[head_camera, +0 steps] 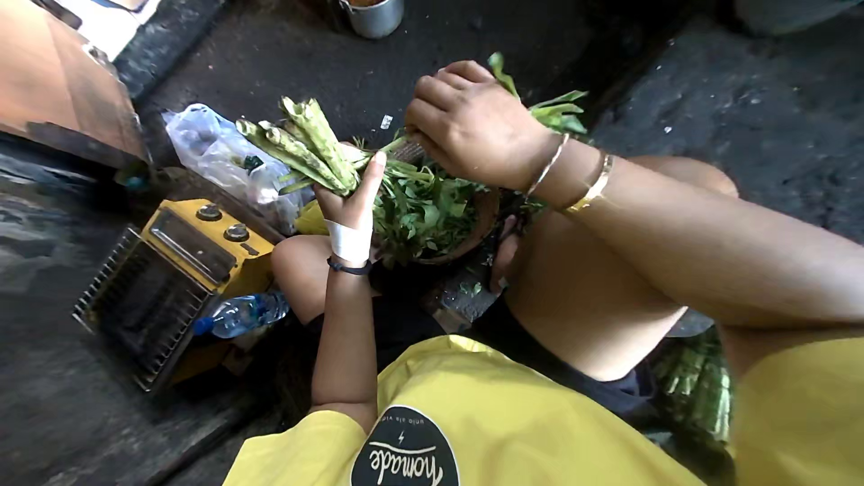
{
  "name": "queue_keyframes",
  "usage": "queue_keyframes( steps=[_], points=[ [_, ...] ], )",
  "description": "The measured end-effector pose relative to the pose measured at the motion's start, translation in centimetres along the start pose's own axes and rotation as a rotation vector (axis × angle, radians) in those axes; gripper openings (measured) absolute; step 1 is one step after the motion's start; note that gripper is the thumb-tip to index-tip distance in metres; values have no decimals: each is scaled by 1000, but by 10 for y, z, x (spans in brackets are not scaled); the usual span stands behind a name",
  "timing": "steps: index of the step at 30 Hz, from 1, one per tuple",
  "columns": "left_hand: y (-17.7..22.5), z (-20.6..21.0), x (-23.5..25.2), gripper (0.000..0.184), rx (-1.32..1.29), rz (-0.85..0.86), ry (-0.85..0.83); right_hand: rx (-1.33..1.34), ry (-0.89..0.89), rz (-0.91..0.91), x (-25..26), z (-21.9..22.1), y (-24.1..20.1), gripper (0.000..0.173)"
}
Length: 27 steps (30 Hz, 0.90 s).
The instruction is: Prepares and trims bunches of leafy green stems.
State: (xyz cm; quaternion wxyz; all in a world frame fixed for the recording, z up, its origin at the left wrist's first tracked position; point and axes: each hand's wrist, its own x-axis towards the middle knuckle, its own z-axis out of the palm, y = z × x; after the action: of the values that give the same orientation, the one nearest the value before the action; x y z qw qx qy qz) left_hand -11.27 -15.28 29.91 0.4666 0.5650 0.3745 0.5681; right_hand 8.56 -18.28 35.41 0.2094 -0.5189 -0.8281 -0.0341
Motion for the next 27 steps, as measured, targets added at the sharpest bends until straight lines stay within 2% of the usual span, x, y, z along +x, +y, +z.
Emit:
queue_keyframes(
  steps=[3, 6, 9, 11, 15, 17, 20, 23, 27],
  points=[
    [-2, 2, 0, 44, 9, 48, -13, 357, -6, 212, 2, -1, 2, 21],
    [-2, -2, 2, 47, -28, 22, -5, 783, 143, 515, 5, -13, 17, 22],
    [-1, -9, 2, 45, -47, -51, -3, 985, 309, 630, 4, -26, 33, 19],
    [1, -7, -1, 43, -86, -85, 21, 955, 285, 582, -1, -27, 30, 17],
    [9, 2, -2, 44, -94, -150, 115, 584, 105, 237, -6, -11, 9, 23],
    [8, 5, -2, 41, -97, -132, 135, 474, 22, 149, -7, 0, 1, 22],
    [7, 8, -1, 42, -73, -130, 152, 342, -78, 124, -7, 4, -7, 22],
    [8, 9, 1, 51, -46, -182, 150, 266, -59, 76, -6, 4, -7, 18],
    [5, 5, 4, 37, -70, -137, 15, 256, -28, 115, -3, -2, -4, 19]
  ],
)
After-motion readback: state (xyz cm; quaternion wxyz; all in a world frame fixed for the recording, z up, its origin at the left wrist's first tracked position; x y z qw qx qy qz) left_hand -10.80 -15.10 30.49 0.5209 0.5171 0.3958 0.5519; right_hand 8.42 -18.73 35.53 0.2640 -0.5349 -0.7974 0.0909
